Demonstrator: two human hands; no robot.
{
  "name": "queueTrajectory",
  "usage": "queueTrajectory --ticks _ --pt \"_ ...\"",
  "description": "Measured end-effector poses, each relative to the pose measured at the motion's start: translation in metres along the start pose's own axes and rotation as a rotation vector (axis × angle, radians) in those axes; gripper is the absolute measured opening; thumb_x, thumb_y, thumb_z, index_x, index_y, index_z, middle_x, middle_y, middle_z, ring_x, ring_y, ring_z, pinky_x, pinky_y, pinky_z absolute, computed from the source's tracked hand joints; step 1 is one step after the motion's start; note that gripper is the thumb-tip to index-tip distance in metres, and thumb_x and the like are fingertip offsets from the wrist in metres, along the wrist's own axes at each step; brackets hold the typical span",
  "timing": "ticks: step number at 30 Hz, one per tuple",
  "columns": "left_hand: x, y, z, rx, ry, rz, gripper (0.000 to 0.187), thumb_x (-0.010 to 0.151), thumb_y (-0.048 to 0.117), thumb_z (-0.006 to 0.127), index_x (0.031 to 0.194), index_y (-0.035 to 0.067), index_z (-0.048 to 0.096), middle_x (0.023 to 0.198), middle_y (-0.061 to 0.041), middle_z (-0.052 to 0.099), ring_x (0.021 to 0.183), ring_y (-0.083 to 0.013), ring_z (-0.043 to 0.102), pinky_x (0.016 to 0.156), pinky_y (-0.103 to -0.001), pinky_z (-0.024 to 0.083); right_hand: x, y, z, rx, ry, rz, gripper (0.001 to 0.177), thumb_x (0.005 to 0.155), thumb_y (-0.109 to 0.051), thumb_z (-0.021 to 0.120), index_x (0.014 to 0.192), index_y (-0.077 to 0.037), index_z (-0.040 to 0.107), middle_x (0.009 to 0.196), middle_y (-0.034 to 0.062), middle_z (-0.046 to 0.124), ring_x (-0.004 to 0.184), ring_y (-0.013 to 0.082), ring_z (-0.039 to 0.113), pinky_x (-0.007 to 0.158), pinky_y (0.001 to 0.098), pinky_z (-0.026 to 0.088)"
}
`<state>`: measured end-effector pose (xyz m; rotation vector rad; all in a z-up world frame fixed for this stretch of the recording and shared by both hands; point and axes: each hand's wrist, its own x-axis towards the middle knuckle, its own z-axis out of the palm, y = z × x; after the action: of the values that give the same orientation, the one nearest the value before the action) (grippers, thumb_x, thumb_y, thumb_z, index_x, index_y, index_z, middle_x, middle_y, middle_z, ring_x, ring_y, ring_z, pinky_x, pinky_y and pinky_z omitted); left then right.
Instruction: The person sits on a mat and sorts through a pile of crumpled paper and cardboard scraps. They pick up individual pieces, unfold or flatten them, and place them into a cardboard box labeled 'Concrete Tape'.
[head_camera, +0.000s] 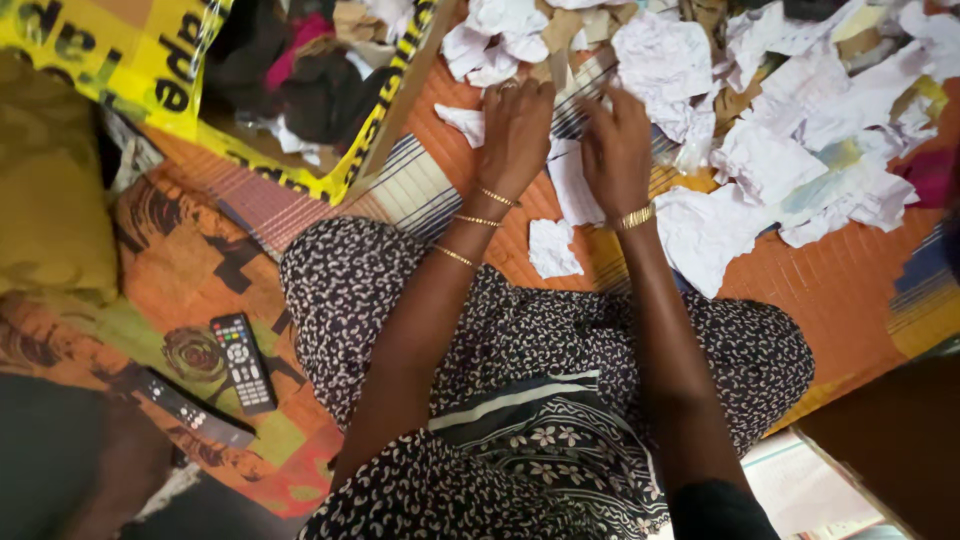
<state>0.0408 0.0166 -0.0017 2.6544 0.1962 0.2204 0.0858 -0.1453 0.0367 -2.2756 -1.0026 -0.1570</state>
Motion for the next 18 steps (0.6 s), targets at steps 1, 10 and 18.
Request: queueTrajectory --ticks 1,10,18 --pt "0.000 -0.003 0.002 -0.002 -0.021 -0.032 0.027 0.080 -0.004 0.062 0.105 0.005 0.067 0.099 -0.013 0.067 0.097 -0.0316 0.065 0.087 -0.048 0.045 0.010 0.002 0.008 -0.029 -0.010 0.000 0.050 0.087 0.007 0.067 0.135 -0.005 0.063 0.143 0.0212 0.055 0.132 0.0418 0.052 0.112 0.0504 0.043" --pt "0.007 -0.011 0.013 0.021 0.036 -0.121 0.018 0.084 0.003 0.059 0.099 0.008 0.067 0.092 -0.012 0.070 0.086 -0.0324 0.069 0.078 -0.048 0.048 0.093 0.042 0.067 -0.301 -0.153 -0.032 0.071 0.074 -0.029 0.091 0.140 -0.018 0.066 0.139 0.0224 0.051 0.126 0.0476 0.045 0.095 0.0597 0.039" --pt "0.011 -0.018 0.015 -0.256 0.229 -0.111 0.015 0.084 0.003 0.060 0.098 0.006 0.061 0.096 -0.015 0.070 0.090 -0.0370 0.069 0.077 -0.047 0.053 0.007 0.019 0.019 -0.147 -0.260 -0.001 0.024 0.086 -0.017 0.084 0.107 -0.010 0.074 0.136 0.0157 0.061 0.125 0.0379 0.054 0.098 0.0542 0.042"
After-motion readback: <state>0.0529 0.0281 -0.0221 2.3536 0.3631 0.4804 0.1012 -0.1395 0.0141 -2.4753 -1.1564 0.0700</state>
